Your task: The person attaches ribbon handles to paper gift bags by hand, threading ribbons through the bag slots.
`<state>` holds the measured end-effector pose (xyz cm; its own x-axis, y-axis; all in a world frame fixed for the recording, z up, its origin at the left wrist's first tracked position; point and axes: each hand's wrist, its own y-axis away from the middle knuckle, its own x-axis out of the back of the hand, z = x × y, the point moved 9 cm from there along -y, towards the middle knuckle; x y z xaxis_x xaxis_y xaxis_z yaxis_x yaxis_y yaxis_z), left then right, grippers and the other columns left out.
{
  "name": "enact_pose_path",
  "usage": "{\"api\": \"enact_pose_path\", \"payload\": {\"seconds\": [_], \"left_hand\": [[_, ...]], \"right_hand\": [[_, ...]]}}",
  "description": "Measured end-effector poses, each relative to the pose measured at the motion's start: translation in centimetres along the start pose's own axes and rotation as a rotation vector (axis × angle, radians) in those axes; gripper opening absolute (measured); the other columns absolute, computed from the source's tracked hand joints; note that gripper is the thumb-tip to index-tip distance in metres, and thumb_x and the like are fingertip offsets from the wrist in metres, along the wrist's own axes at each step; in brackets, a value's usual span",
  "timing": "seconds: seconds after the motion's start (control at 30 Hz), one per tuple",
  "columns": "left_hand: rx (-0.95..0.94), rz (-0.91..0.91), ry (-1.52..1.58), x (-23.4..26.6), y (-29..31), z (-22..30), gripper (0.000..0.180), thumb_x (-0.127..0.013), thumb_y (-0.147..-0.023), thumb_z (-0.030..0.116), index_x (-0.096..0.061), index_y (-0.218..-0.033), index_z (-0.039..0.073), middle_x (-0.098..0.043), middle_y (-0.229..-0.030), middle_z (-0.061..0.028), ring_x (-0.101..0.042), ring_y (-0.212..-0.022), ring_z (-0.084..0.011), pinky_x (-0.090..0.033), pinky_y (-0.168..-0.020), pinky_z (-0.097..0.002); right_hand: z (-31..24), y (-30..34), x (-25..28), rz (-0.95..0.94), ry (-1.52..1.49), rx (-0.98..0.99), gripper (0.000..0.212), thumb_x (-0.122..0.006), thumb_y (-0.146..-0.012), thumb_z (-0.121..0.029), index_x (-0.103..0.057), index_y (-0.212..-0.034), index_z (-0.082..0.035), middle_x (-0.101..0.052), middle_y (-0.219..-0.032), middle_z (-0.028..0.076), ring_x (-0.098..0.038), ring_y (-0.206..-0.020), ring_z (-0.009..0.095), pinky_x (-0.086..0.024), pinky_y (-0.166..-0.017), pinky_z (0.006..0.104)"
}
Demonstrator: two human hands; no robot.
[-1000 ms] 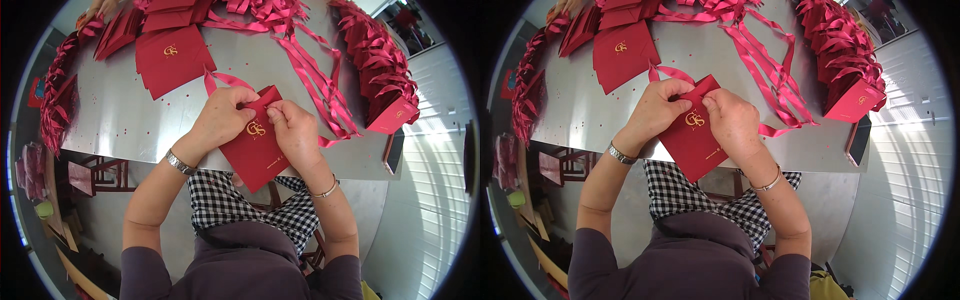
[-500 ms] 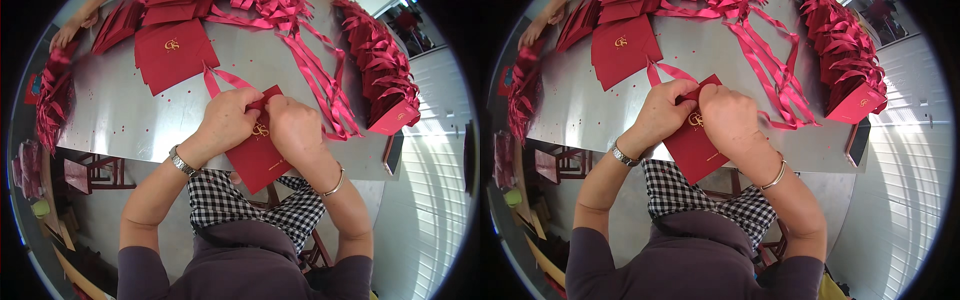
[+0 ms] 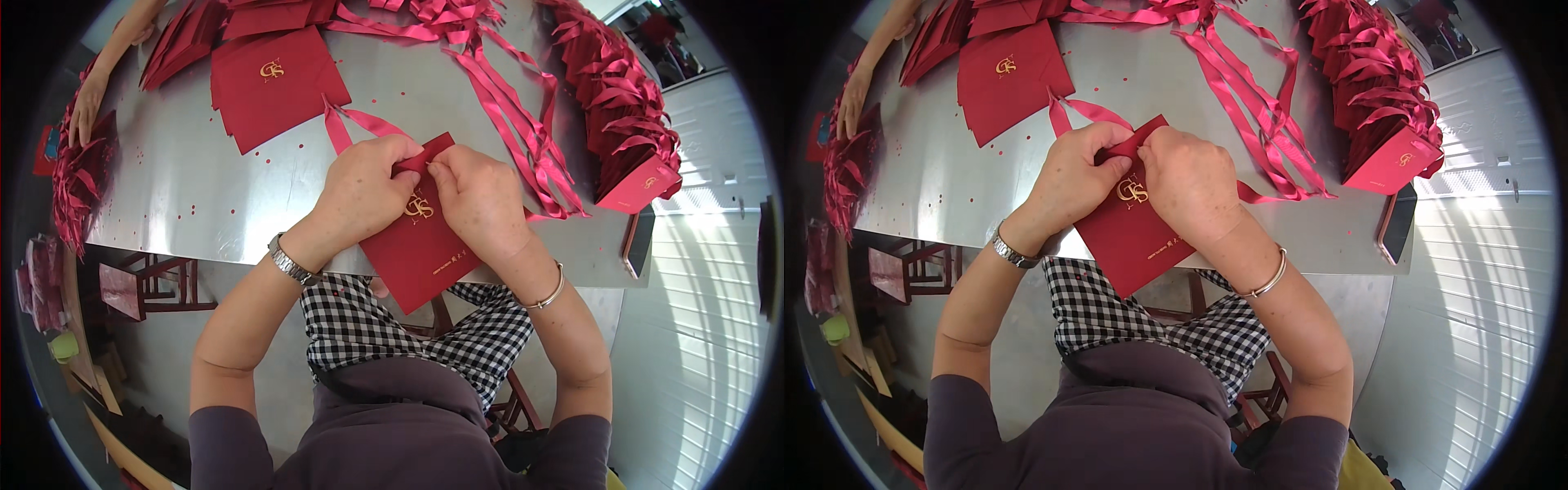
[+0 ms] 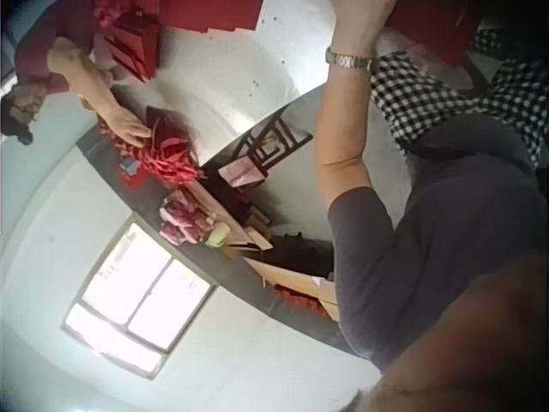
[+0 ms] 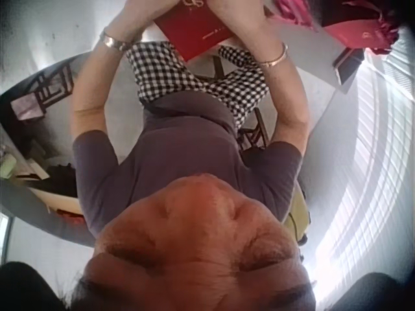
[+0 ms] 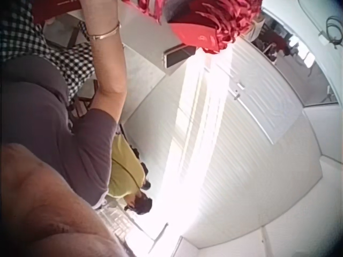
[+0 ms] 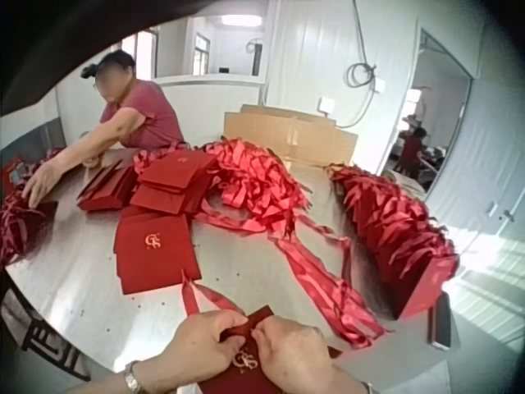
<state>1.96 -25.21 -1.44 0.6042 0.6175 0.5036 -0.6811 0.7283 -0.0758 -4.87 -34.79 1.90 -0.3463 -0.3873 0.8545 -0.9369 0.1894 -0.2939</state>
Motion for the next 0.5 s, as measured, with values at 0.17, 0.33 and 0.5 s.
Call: {"api": "enact_pose_path", "payload": {"seconds": [0.17,0.33,0.5], "left_hand": [[-0.011,0.005,-0.008,-0.2,0.0,0.0,0.021,-0.063,-0.083,0.012,-0.065,-0.102,0.003,-0.069,-0.093,-0.0164,-0.065,-0.089,-0.0354,-0.050,-0.076,-0.0438],[-0.051,0.057,0.008,0.1,0.5,0.3,0.019,-0.062,-0.083,0.010,-0.066,-0.100,0.003,-0.068,-0.093,-0.0160,-0.065,-0.087,-0.0354,-0.051,-0.076,-0.0440],[-0.071,0.053,-0.119,-0.1,0.5,0.4,0.020,-0.062,-0.082,0.010,-0.066,-0.100,0.004,-0.069,-0.092,-0.0144,-0.065,-0.087,-0.0346,-0.051,-0.075,-0.0435]], "right_hand": [[-1.5,0.4,-0.9,0.001,0.344,0.148,0.010,-0.065,-0.077,-0.012,-0.058,-0.077,-0.003,-0.064,-0.067,0.012,-0.067,-0.060,0.027,-0.054,-0.053,0.0369],[-3.4,-0.1,-0.8,-0.034,0.515,0.239,0.008,-0.063,-0.072,-0.011,-0.059,-0.076,-0.005,-0.063,-0.065,0.008,-0.068,-0.058,0.020,-0.054,-0.050,0.0305],[-3.9,-0.9,-1.0,-0.078,0.562,0.160,0.008,-0.064,-0.074,-0.011,-0.065,-0.075,-0.003,-0.066,-0.067,0.012,-0.070,-0.063,0.025,-0.056,-0.054,0.0339]]}}
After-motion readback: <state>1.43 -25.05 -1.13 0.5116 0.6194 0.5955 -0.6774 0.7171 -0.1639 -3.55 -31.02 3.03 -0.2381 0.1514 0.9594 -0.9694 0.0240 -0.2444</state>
